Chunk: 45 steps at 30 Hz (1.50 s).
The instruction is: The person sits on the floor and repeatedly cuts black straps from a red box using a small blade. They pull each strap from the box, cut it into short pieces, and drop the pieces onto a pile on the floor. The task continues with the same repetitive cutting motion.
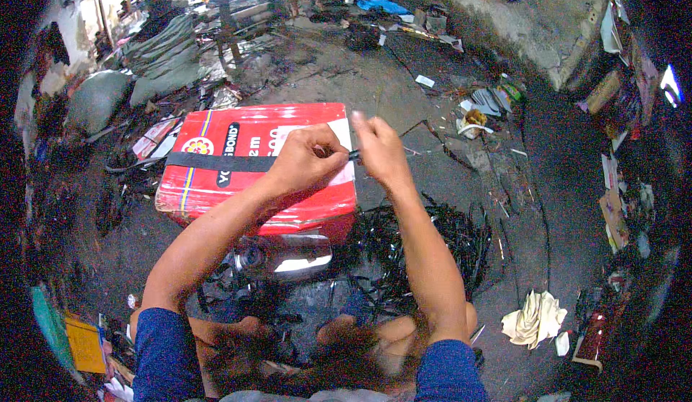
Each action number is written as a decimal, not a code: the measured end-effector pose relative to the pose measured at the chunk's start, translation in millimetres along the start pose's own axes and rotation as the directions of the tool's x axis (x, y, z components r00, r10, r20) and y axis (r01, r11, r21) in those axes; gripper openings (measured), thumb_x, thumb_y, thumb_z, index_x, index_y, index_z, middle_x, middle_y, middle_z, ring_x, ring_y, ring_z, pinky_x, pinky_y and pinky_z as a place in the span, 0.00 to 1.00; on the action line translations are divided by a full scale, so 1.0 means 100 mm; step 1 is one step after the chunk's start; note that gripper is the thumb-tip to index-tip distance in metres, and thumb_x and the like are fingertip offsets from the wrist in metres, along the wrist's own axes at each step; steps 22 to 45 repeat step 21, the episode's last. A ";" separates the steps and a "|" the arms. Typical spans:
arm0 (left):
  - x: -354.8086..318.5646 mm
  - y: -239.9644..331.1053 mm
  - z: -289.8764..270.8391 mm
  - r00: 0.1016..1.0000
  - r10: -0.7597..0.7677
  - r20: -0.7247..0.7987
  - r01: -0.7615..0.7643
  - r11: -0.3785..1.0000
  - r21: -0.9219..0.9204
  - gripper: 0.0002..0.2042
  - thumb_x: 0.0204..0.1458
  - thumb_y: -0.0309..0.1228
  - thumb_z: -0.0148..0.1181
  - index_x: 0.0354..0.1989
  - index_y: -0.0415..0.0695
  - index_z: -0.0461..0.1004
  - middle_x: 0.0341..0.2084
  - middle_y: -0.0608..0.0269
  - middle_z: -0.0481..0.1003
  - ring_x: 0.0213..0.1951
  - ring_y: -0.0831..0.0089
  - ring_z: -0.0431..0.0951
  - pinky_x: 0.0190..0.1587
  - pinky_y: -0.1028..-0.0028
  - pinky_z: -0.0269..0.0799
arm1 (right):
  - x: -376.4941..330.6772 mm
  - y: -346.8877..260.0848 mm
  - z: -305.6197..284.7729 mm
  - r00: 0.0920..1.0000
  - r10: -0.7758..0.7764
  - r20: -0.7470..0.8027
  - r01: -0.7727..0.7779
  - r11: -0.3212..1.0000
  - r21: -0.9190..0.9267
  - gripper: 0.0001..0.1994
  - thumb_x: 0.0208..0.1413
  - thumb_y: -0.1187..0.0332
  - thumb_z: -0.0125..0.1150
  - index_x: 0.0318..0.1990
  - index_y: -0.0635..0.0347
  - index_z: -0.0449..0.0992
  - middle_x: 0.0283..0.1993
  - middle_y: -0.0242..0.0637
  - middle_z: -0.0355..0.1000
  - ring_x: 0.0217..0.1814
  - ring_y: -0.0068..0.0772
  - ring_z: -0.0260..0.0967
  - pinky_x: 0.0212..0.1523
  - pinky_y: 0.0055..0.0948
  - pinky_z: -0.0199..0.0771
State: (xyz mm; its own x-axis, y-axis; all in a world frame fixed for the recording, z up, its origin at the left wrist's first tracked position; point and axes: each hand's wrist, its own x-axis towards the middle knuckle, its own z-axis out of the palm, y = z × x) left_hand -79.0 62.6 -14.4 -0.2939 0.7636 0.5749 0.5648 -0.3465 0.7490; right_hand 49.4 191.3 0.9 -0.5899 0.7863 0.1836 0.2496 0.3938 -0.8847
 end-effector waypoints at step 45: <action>0.02 -0.06 -0.13 0.986 -0.133 0.103 0.132 0.991 0.024 0.03 0.52 0.25 0.68 0.29 0.40 0.84 0.30 0.62 0.80 0.32 0.78 0.80 0.35 0.75 0.77 | -0.45 3.00 1.07 0.975 -0.043 -0.216 0.030 0.998 -0.064 0.13 0.59 0.65 0.64 0.47 0.63 0.82 0.46 0.54 0.78 0.52 0.37 0.73 0.55 0.33 0.66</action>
